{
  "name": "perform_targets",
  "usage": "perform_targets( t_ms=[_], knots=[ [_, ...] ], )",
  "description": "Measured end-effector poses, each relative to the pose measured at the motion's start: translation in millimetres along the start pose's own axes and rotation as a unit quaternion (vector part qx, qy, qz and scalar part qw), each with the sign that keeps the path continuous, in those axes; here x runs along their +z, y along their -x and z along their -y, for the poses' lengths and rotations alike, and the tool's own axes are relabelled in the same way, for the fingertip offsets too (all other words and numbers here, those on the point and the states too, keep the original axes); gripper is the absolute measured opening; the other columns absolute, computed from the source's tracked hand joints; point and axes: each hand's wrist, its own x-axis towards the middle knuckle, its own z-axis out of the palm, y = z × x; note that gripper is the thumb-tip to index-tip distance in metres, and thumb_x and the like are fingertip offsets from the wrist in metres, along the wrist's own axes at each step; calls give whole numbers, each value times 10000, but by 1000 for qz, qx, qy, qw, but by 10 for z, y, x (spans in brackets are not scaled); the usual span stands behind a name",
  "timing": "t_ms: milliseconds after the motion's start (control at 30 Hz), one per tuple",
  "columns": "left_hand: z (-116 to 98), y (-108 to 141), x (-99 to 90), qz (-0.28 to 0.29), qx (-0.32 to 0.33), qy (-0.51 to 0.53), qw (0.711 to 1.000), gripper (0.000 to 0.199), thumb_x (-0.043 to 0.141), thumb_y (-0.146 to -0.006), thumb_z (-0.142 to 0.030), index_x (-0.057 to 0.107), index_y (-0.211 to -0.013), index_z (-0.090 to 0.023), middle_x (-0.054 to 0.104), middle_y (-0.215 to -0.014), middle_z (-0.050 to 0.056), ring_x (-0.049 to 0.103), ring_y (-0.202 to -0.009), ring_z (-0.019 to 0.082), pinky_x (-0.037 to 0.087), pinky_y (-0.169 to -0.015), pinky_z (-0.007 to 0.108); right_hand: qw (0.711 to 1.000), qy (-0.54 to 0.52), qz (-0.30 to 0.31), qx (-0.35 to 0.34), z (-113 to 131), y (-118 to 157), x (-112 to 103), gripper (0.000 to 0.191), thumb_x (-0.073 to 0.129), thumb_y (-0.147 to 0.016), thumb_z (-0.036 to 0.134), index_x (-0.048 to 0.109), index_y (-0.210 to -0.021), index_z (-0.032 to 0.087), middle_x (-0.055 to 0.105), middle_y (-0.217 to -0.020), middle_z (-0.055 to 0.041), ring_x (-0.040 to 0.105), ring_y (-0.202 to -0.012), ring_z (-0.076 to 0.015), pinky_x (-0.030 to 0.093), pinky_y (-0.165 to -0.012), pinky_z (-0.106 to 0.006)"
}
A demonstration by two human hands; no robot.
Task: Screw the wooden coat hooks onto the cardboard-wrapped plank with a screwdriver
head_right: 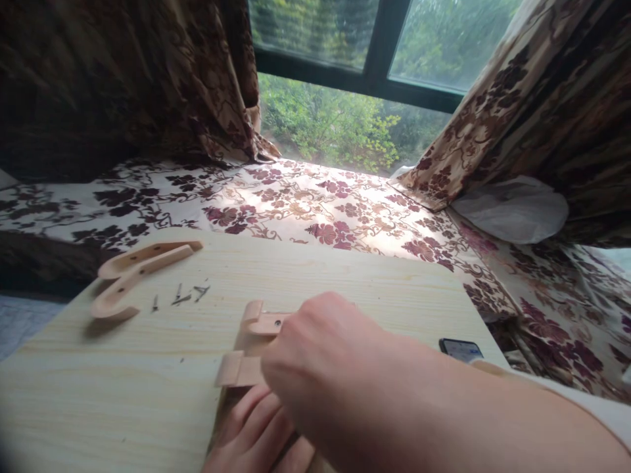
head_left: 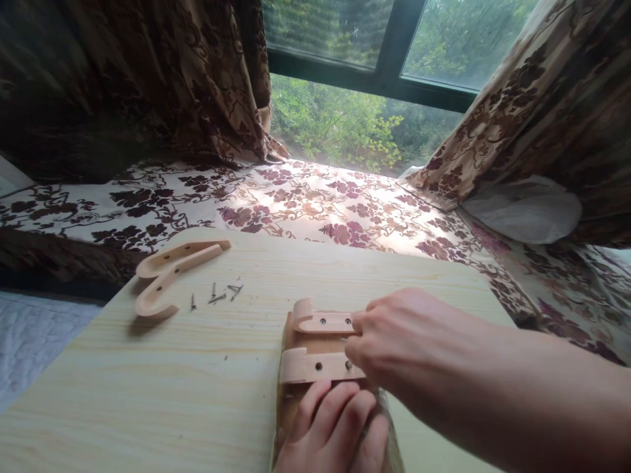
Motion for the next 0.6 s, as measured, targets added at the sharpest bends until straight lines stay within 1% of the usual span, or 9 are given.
perform_targets(
  t_ms=[67, 100, 167, 233, 300, 367, 433, 600],
  knots=[
    [-2, 41, 12, 20, 6, 7, 1000, 240, 432, -913, -162, 645, -1003, -228, 649, -1000, -14, 560, -1008, 152, 296, -1063, 337, 999, -13, 32, 32, -24, 30, -62, 231, 573, -680, -14, 556, -553, 179, 530, -499, 36, 316, -350, -80, 183, -372, -279],
    [-1, 51, 15, 28, 8, 10, 1000, 243, 430, -914, -163, 647, -1005, -223, 648, -1016, -7, 559, -1015, 162, 296, -1061, 351, 998, -26, 31, 45, -32, 51, -89, 238, 561, -684, -16, 552, -552, 182, 514, -479, 43, 304, -344, -77, 186, -371, -271],
    [4, 49, 16, 32, 11, 14, 999, 231, 429, -933, -223, 649, -1006, -215, 642, -1023, 4, 557, -1013, 172, 303, -1051, 360, 997, -46, 6, 53, -41, 93, -124, 223, 545, -700, -14, 572, -600, 183, 528, -494, 43, 345, -360, -75, 215, -384, -249],
    [5, 28, 14, 30, 10, 15, 999, 273, 418, -952, -344, 649, -1004, -208, 633, -1007, 7, 551, -1004, 174, 301, -1047, 356, 997, -50, -39, 44, -43, 128, -136, 209, 530, -725, -9, 613, -699, 181, 586, -576, 29, 435, -418, -81, 276, -422, -232],
    [2, 3, 9, 24, 11, 15, 1000, 349, 389, -956, -435, 650, -1000, -208, 625, -994, 6, 542, -1000, 177, 287, -1049, 354, 996, -48, -66, 30, -42, 149, -139, 213, 512, -766, 16, 642, -779, 184, 630, -660, 18, 503, -488, -92, 342, -478, -227],
    [-4, -14, 5, 19, 10, 12, 1000, 358, 364, -966, -426, 652, -991, -215, 621, -996, 3, 533, -998, 177, 272, -1047, 355, 995, -49, -82, 13, -35, 159, -147, 222, 489, -809, 54, 657, -802, 199, 643, -693, 25, 537, -536, -96, 389, -525, -224],
    [-10, -18, 3, 17, 4, 6, 1000, 360, 345, -973, -407, 654, -976, -224, 617, -991, 0, 526, -987, 175, 267, -1039, 351, 996, -51, -78, 3, -17, 167, -162, 226, 488, -823, 80, 664, -786, 216, 650, -708, 31, 557, -569, -102, 414, -547, -225],
    [-8, -5, -3, 16, 6, 8, 1000, 349, 359, -967, -414, 654, -958, -227, 607, -976, -2, 522, -960, 165, 282, -1015, 337, 993, -54, -95, -34, 23, 270, -148, 183, 565, -768, 89, 673, -679, 207, 651, -664, -10, 576, -589, -132, 444, -559, -248]
  ],
)
